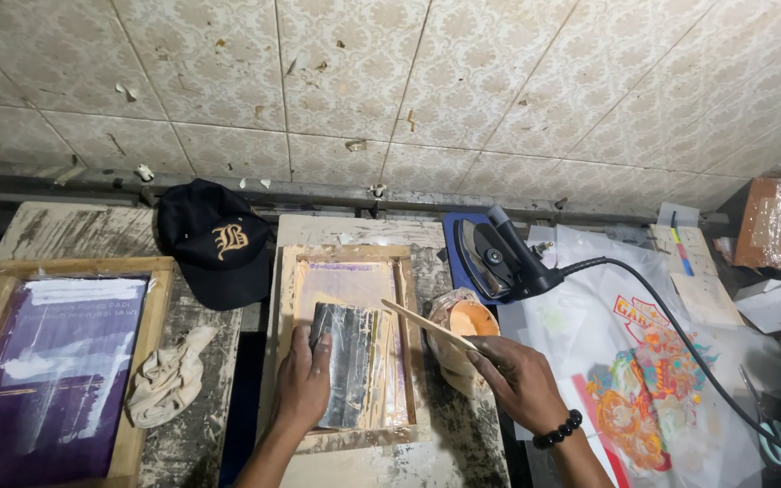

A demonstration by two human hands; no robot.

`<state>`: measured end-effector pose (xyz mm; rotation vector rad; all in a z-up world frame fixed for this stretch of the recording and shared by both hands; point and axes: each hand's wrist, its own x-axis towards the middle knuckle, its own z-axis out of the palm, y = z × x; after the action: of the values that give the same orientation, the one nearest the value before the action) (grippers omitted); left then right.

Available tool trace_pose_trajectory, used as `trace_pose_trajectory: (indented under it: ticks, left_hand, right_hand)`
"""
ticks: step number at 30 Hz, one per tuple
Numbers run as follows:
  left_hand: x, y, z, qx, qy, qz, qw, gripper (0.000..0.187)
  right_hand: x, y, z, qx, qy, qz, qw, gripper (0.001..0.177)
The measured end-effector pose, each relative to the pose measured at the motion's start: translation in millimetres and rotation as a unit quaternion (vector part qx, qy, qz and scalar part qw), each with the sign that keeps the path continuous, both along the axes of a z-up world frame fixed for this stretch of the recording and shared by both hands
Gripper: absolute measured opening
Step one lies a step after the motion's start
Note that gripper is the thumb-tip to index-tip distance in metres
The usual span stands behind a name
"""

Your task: The person uses a squeegee to spread orange ink across a screen printing frame placed over a white fabric. They repeatedly pull the squeegee across the screen to ensure even coverage and occasionally use a wooden stick to scrape excess ink from the squeegee back into the container.

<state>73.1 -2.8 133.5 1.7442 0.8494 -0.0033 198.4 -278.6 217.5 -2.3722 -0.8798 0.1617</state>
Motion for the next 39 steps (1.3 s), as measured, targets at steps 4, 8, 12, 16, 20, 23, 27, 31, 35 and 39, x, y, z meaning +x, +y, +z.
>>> trace_pose_trajectory:
  ticks: [4, 8, 12, 16, 20, 23, 27, 31, 35, 39]
  left_hand:
    - [2.1, 3.2, 7.6, -0.012, -0.008, -0.003, 1.000, 0.039]
    - [3.8, 6.6, -12.0, -0.014, 0.005, 0.002, 1.000, 0.069]
    - [4.7, 8.9, -12.4, -0.031, -0.001, 0.006, 1.000, 0.071]
    - [4.8, 9.6, 2.2, -0.038, 0.008, 0.007, 0.999, 0.068]
    - [5.8, 10.5, 8.7, -0.029, 0.030, 0.000, 0.999, 0.069]
    - [6.3, 11.2, 2.8, -0.025, 0.004, 0.001, 1.000, 0.058]
    - [7.5, 12.9, 2.0, -0.027, 0.011, 0.000, 1.000, 0.071]
    - [6.4, 13.4, 11.0, -0.060, 0.026, -0.007, 0.998, 0.075]
    - [7.7, 15.4, 8.7, -0.072, 0.042, -0.006, 0.996, 0.079]
    - [9.7, 18.4, 23.2, -0.061, 0.048, -0.019, 0.997, 0.074]
  right_hand:
    - [13.5, -0.6, -11.5, 0.001, -0.072, 0.041, 0.997, 0.031]
    - [18.4, -0.1, -9.6, 0.002, -0.058, 0.051, 0.997, 0.031]
    - [21.1, 2.6, -6.3, 0.004, -0.058, 0.046, 0.997, 0.032]
    - [23.2, 3.4, -6.7, 0.020, -0.067, 0.064, 0.996, 0.030]
    - [25.8, 3.5, -7.2, 0.012, -0.064, 0.059, 0.996, 0.029]
    - [26.5, 3.2, -6.8, 0.008, -0.063, 0.054, 0.996, 0.029]
    - [28.0, 2.2, -7.1, 0.010, -0.065, 0.061, 0.996, 0.029]
    - [27.5, 0.0, -6.0, 0.009, -0.039, 0.063, 0.997, 0.029]
    - [25.3, 0.1, -3.4, 0.017, -0.027, 0.070, 0.997, 0.029]
    - [21.1, 2.9, 4.8, 0.013, -0.006, 0.100, 0.995, 0.029]
